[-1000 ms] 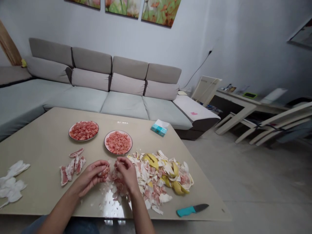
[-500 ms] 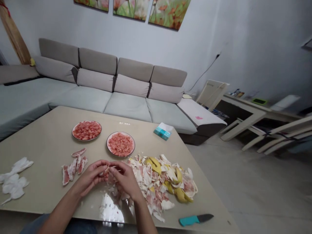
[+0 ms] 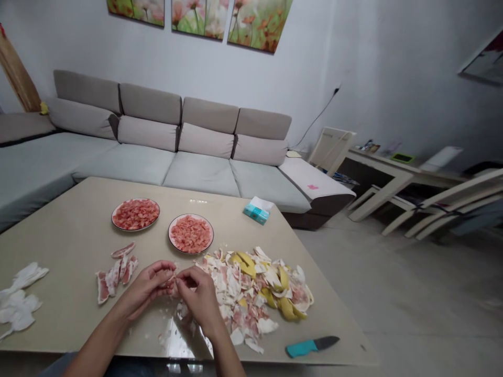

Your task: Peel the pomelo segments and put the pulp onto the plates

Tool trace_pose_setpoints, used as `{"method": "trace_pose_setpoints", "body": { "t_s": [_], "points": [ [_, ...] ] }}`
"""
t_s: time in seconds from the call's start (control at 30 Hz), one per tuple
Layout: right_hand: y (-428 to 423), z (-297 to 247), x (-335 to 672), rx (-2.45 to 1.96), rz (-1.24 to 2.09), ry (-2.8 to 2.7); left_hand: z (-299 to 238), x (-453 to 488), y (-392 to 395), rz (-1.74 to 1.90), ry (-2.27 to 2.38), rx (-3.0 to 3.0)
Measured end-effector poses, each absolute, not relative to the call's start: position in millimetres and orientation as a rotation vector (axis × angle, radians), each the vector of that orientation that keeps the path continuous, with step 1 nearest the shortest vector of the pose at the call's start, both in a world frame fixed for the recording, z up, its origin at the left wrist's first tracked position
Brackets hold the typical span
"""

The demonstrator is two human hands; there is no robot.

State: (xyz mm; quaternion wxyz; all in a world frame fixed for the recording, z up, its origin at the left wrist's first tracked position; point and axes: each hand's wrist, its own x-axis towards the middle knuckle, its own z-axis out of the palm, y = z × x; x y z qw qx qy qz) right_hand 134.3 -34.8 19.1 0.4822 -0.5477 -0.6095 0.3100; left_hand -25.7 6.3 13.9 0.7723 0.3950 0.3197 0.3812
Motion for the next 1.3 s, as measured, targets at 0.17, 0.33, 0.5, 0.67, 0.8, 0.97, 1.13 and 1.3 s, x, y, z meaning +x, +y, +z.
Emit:
{"method": "trace_pose_setpoints", "body": {
  "t_s": [0.17, 0.33, 0.5, 0.67, 0.8, 0.97, 1.13, 1.3],
  "points": [
    [-36, 16, 132, -1.373, 0.782, -1.465, 14, -25, 6, 0.811, 0.706, 0.849],
    [-37, 16, 130, -1.41, 0.58, -1.541, 16, -23, 5, 0.794, 0.755, 0.853],
    [-38, 11, 131, -1.404, 0.29, -1.705, 13, -21, 7, 0.804, 0.749, 0.848],
    [-36, 2, 134, -1.373, 0.075, -1.839, 10, -21, 8, 0.797, 0.762, 0.859],
    [-35, -2, 134, -1.38, -0.029, -1.89, 8, -21, 8, 0.79, 0.762, 0.864],
    [-35, -5, 134, -1.377, -0.033, -1.903, 4, -21, 10, 0.789, 0.761, 0.874],
    [-34, -1, 148, -1.427, -0.049, -1.815, 8, -25, 10, 0.79, 0.784, 0.866],
    [-29, 3, 163, -1.456, 0.198, -1.64, 14, -26, 10, 0.818, 0.78, 0.823]
  ]
}}
